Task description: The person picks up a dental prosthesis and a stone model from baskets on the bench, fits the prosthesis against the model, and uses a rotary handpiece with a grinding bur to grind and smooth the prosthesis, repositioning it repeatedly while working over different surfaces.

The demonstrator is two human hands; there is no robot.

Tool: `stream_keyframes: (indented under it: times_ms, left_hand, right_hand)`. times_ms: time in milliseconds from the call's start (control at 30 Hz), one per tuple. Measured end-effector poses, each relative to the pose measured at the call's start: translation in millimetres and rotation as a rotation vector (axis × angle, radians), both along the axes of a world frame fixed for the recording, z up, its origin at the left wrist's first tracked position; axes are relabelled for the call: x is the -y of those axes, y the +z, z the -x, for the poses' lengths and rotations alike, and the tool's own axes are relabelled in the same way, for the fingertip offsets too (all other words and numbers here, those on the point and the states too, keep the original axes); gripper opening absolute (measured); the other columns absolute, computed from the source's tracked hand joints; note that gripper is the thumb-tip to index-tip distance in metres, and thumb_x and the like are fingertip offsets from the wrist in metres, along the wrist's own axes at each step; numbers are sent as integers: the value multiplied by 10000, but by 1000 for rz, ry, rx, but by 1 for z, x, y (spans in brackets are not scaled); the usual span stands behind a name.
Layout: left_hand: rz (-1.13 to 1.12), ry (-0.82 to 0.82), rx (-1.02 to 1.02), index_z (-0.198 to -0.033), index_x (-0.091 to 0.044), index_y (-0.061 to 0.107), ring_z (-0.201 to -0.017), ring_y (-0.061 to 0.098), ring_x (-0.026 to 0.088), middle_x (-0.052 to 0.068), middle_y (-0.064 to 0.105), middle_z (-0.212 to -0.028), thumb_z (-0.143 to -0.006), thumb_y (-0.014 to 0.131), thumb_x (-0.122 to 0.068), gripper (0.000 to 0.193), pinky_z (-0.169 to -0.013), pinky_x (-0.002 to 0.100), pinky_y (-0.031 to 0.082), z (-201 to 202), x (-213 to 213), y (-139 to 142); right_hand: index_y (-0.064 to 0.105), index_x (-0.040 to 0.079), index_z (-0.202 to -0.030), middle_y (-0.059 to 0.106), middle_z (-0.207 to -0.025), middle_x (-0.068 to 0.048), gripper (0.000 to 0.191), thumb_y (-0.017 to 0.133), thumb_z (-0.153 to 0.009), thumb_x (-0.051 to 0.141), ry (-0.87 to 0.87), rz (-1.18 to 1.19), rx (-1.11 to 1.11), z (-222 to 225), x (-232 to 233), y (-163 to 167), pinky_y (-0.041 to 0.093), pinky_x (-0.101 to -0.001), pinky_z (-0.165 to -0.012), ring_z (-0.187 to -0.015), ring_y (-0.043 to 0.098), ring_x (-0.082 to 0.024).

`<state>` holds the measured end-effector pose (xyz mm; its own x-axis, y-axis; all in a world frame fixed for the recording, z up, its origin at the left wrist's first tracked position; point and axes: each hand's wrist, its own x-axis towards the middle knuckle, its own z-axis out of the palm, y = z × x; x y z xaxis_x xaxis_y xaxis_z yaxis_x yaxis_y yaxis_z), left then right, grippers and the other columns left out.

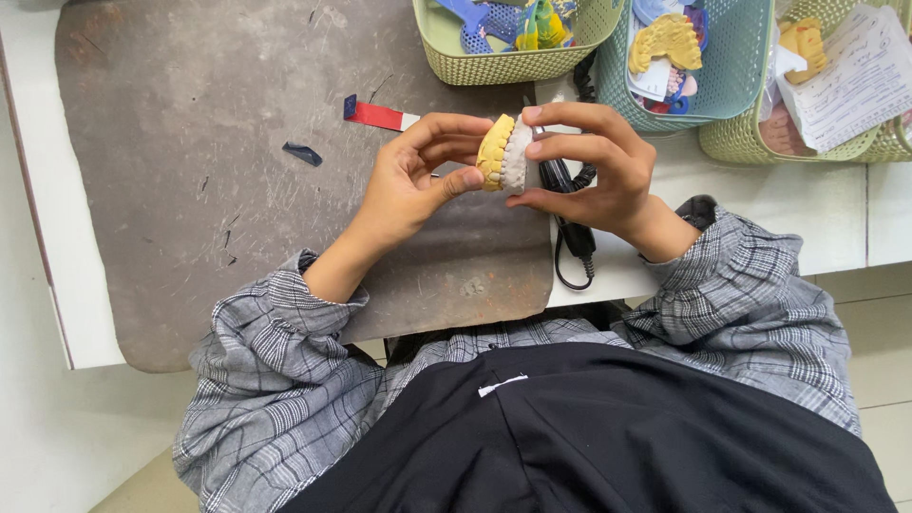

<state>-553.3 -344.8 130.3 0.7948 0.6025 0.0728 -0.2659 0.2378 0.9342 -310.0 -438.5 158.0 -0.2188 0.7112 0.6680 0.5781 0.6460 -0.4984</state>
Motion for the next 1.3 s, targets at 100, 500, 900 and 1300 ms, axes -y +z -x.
stream_keyframes:
  times_ms: [100, 500, 900, 1300]
  left_hand:
    - [-54, 13, -6, -1402, 5, 568, -1295, 643, 197, 112, 671, -1352, -1003, 759, -55, 447, -1139, 361, 550, 1, -1, 0]
    - [57, -14, 7, -1389, 0, 549, -1300, 640, 211, 141, 675, -1344, -999, 759, -92, 452, -1124, 372, 568, -3, -1, -1]
    - [118, -51, 22, -1390, 3, 545, -1303, 631, 217, 148, 660, -1353, -1006, 736, -78, 436, -1115, 391, 587, -1, 1, 1]
    - [-143, 199, 28, -1288, -32, 606, -1219, 666, 185, 69, 542, -1401, -1001, 770, -53, 331, -1055, 329, 618, -4, 12, -9]
  right_hand:
    - [642, 63, -1195, 653, -1321, -174, 596, 1028, -754, 170, -7, 16, 5, 1, 0, 1, 612, -395, -1019, -1218, 679, -300]
    - [655, 50, -1199, 659, -1299, -174, 582, 1021, -763, 176, 17, 27, -5, -1, -2, 5, 615, -397, -1011, -1195, 692, -305]
    - [656, 44, -1205, 657, -1295, -188, 600, 1027, -766, 216, 16, 17, -3, 0, 0, 6, 621, -391, -997, -1192, 693, -297]
    - [606, 66, -1200, 604, -1311, -184, 641, 1029, -741, 217, -33, 17, -37, 6, -2, -9, 620, -383, -959, -1200, 672, -287]
